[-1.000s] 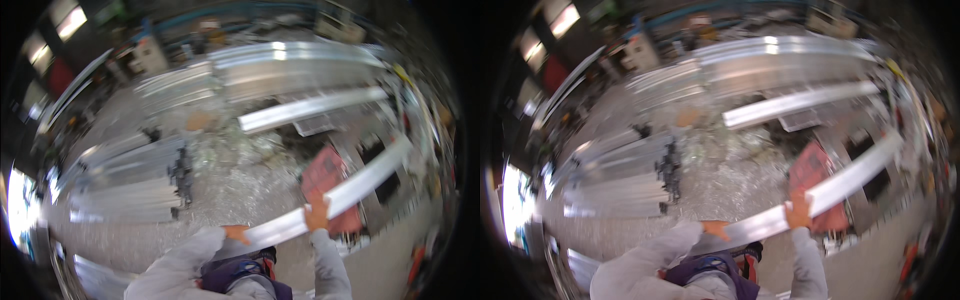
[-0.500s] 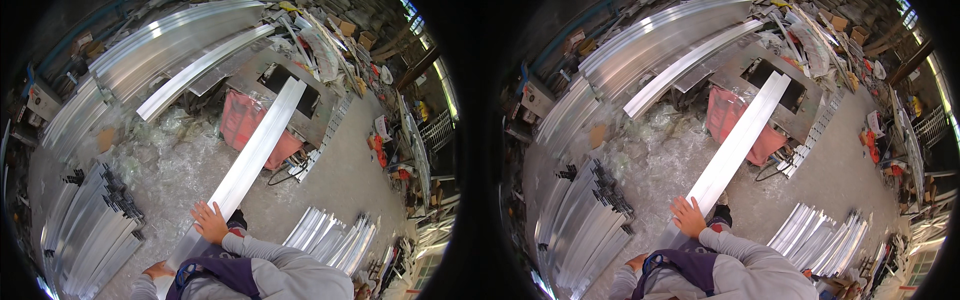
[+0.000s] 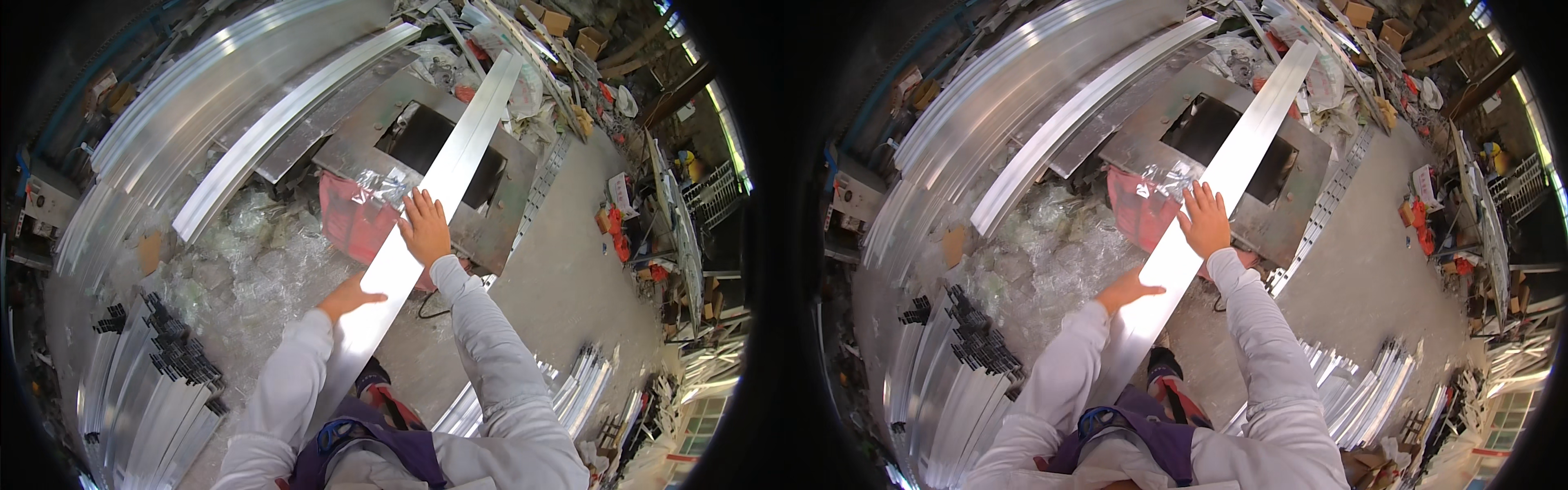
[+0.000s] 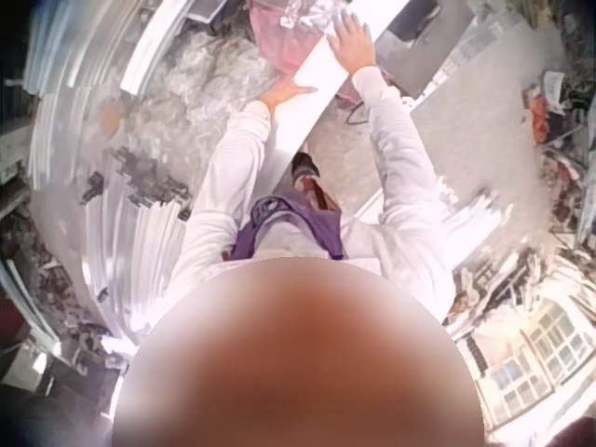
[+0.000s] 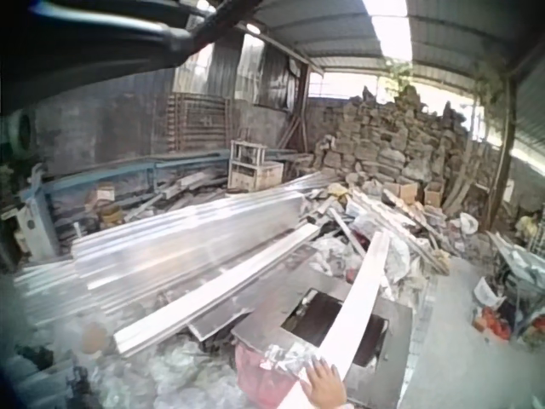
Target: The person repeatedly picks up long, flat metal sheets from a pile, lifts them, and places them back down in a repetitive cycle. The person handles the sheets one at a time, moving them slightly but not stacking or organizing them into a final state.
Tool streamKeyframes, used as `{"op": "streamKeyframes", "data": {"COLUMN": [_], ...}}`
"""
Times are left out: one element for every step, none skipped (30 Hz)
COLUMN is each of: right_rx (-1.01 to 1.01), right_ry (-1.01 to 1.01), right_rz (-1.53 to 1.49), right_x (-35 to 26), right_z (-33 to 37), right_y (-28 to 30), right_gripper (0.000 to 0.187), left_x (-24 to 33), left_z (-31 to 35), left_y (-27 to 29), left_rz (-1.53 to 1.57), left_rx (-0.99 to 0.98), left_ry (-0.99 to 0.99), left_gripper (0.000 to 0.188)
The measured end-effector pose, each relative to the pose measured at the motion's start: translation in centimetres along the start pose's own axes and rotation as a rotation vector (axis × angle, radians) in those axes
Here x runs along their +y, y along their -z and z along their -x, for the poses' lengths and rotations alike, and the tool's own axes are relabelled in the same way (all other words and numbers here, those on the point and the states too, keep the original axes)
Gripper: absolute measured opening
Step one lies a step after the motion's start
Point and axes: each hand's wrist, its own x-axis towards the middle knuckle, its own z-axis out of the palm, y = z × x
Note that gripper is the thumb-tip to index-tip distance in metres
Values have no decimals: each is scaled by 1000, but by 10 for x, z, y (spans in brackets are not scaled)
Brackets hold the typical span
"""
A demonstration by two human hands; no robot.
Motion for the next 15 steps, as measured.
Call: {"op": "streamKeyframes", "data": {"right_rx": [1,6,12,16,46,75,104,137,173,207,288,361,367,373,333], "right_ry": [-13,-10,-11,-23,-18,-16,-10,-22,-18,-25,-110,-193,-291,-391,-546], "right_rz": [0,-14,-24,-26,-17,-16,-15,-65,-133,-195,-243,-296,-367,-427,-526], "right_x": [13,18,25,35,43,47,49,50,44,42,39,33,23,13,6], "right_z": [-7,-17,-24,-27,-31,-34,-36,-37,-43,-45,-43,-37,-28,-14,5], "right_y": [-2,-4,-6,-4,-3,-5,-7,-7,-9,-10,-10,-9,-9,-7,-11], "right_gripper": [50,50,50,50,49,48,46,45,45,44,43,42,43,44,43], "left_x": [24,38,51,62,72,77,81,76,62,56,47,36,21,9,-1], "left_z": [-24,-44,-63,-79,-90,-98,-100,-105,-105,-102,-93,-80,-62,-43,-23], "left_y": [4,10,15,14,12,13,14,16,25,32,37,41,48,53,55], "left_rz": [-42,-19,5,29,-7,-47,-87,-87,-91,-94,-138,-147,-155,-160,-174], "left_rx": [-17,-20,-28,-50,-9,34,80,31,6,-32,-55,-62,-58,-62,-54], "left_ry": [-17,-37,-61,-85,-107,-123,-139,-123,-102,-80,-88,-80,-70,-67,-36], "left_gripper": [70,72,74,76,78,80,83,85,88,90,76,76,76,76,74]}}
